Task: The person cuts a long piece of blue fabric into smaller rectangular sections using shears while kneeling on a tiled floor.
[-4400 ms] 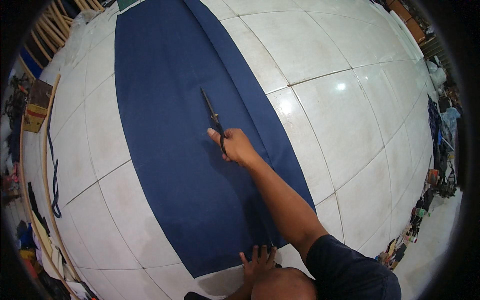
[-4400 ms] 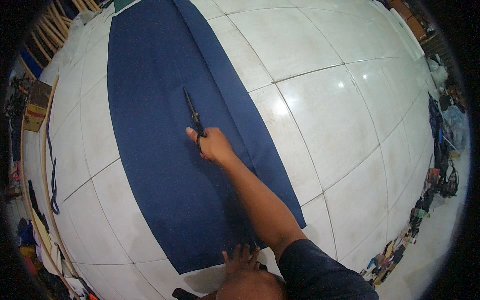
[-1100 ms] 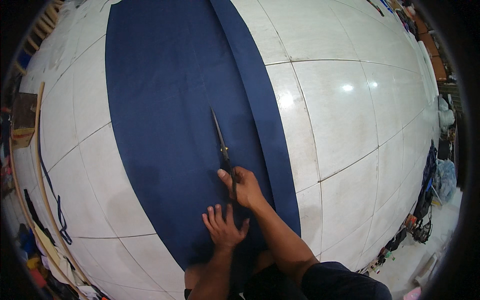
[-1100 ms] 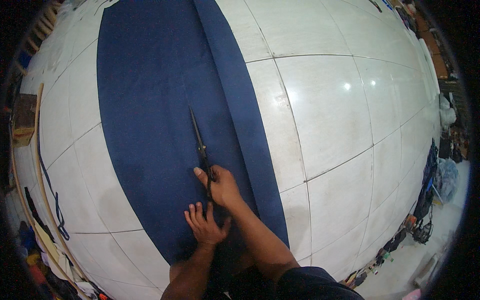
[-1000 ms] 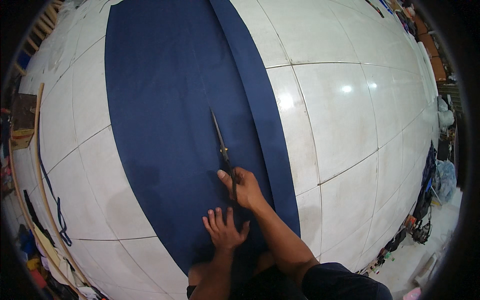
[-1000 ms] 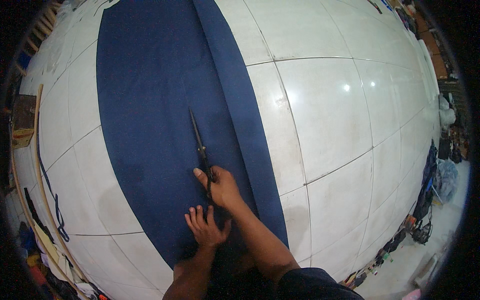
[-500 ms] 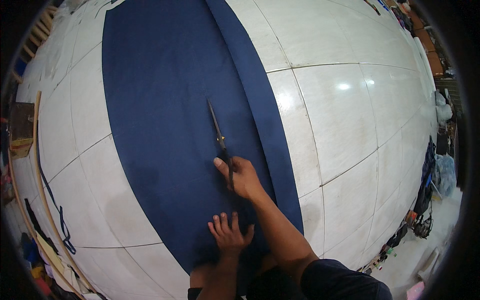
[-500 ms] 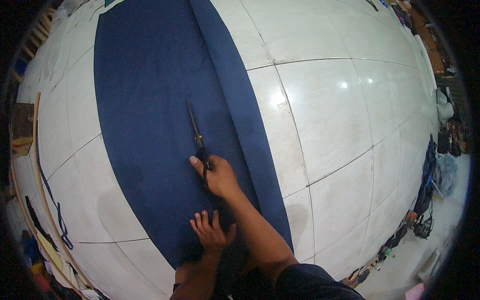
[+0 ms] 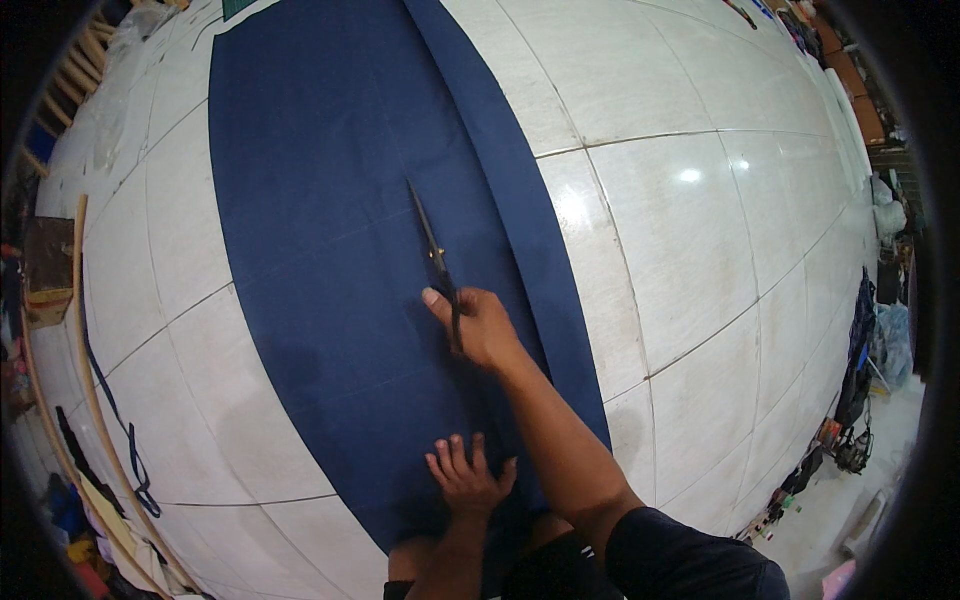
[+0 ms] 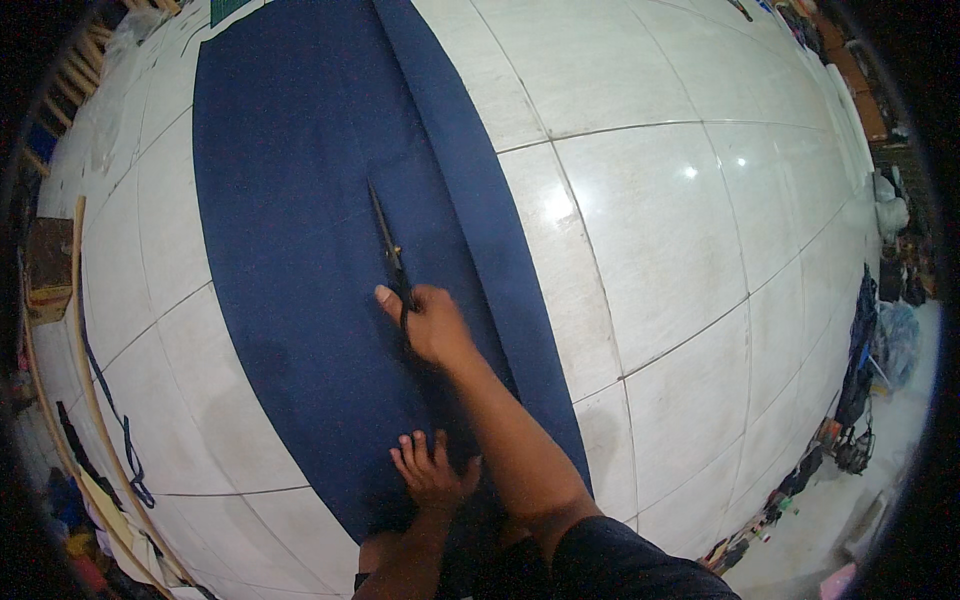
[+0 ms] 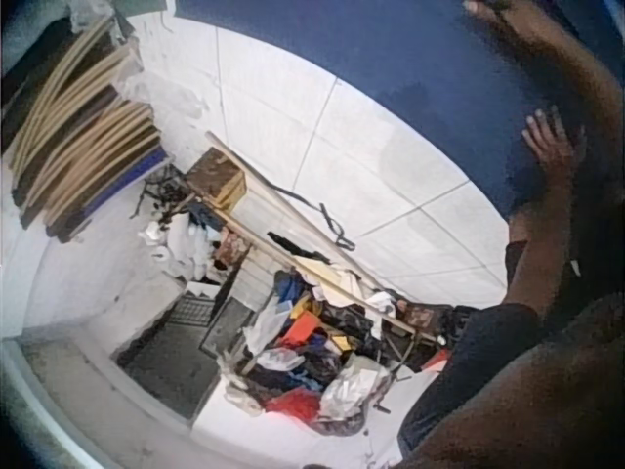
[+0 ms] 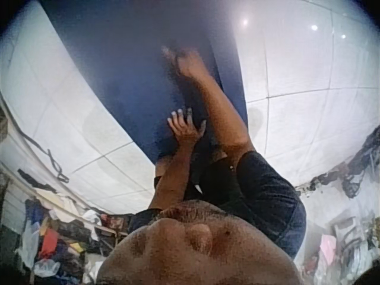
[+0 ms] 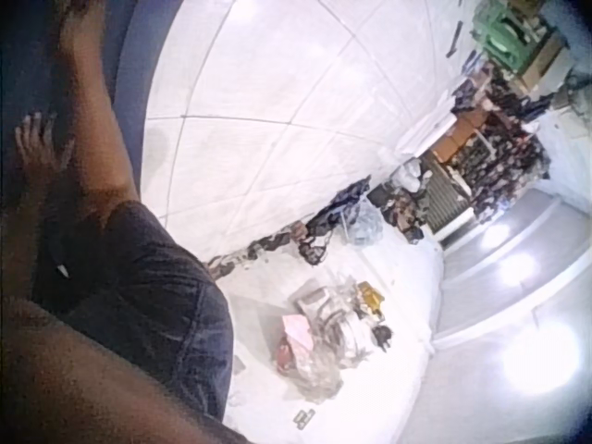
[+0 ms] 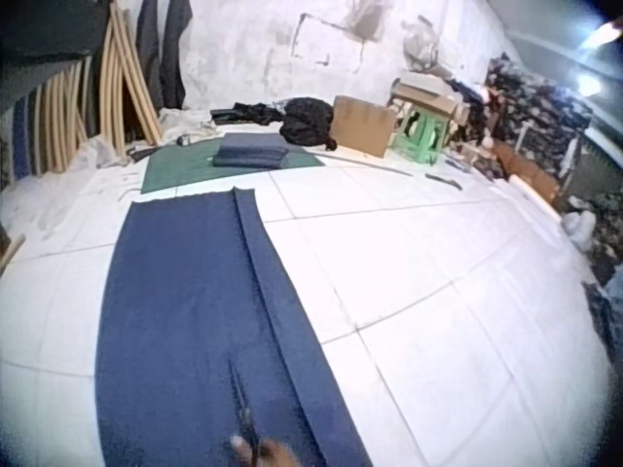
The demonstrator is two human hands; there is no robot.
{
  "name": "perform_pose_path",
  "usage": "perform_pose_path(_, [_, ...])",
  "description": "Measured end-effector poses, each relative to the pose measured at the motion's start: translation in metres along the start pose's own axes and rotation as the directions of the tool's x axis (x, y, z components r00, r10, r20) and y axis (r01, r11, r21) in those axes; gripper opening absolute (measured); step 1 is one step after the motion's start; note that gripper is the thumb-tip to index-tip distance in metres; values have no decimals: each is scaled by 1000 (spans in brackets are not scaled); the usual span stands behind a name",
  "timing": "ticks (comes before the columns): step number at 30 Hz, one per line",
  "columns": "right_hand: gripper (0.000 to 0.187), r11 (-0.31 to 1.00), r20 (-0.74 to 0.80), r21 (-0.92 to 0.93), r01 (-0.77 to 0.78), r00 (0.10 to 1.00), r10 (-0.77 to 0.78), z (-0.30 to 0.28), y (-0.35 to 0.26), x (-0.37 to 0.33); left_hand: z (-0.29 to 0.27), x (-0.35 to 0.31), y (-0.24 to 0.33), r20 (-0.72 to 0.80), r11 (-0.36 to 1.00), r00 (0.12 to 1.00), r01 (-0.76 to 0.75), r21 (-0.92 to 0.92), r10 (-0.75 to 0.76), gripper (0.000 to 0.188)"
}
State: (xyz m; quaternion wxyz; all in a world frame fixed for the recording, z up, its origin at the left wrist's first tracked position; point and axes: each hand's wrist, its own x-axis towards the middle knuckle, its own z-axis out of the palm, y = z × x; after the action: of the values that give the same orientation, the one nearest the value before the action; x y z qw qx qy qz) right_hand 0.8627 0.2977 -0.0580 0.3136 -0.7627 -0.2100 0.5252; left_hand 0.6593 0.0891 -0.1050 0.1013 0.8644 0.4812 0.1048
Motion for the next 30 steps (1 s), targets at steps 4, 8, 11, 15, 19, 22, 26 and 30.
perform_pose_path(4, [60,998,-26,0,70,997,-69,0,-6,12,2,-3,1,41,1000,999,9,-4,-9,75])
perform_pose_path(8, [60,998,-20,23,51,999,-50,-1,-19,24,2,-4,1,91,1000,995,28,0,-28,79])
perform_pose_path(11, [61,998,5,58,12,1000,-12,-2,-32,31,6,-4,-1,45,1000,999,14,-11,-14,78])
perform_pose_path(15, [60,995,-6,95,13,1000,-12,-1,-40,39,-4,1,3,88,999,996,29,-37,-25,74])
perform_pose_path(19, [67,1000,13,18,22,1000,-22,-3,-31,55,-18,16,-1,103,981,991,106,-165,-90,65])
perform_pose_path(22, [60,996,4,65,67,998,-68,4,-34,53,-37,105,-37,-68,950,962,248,-191,-265,45])
perform_pose_path(26, [67,997,-6,67,34,999,-33,-8,-37,46,-21,316,-100,-255,959,934,203,-196,-249,48])
perform_pose_path(30, [66,999,25,37,33,999,-34,-3,-43,46,-8,379,-110,-140,947,941,319,49,-309,62])
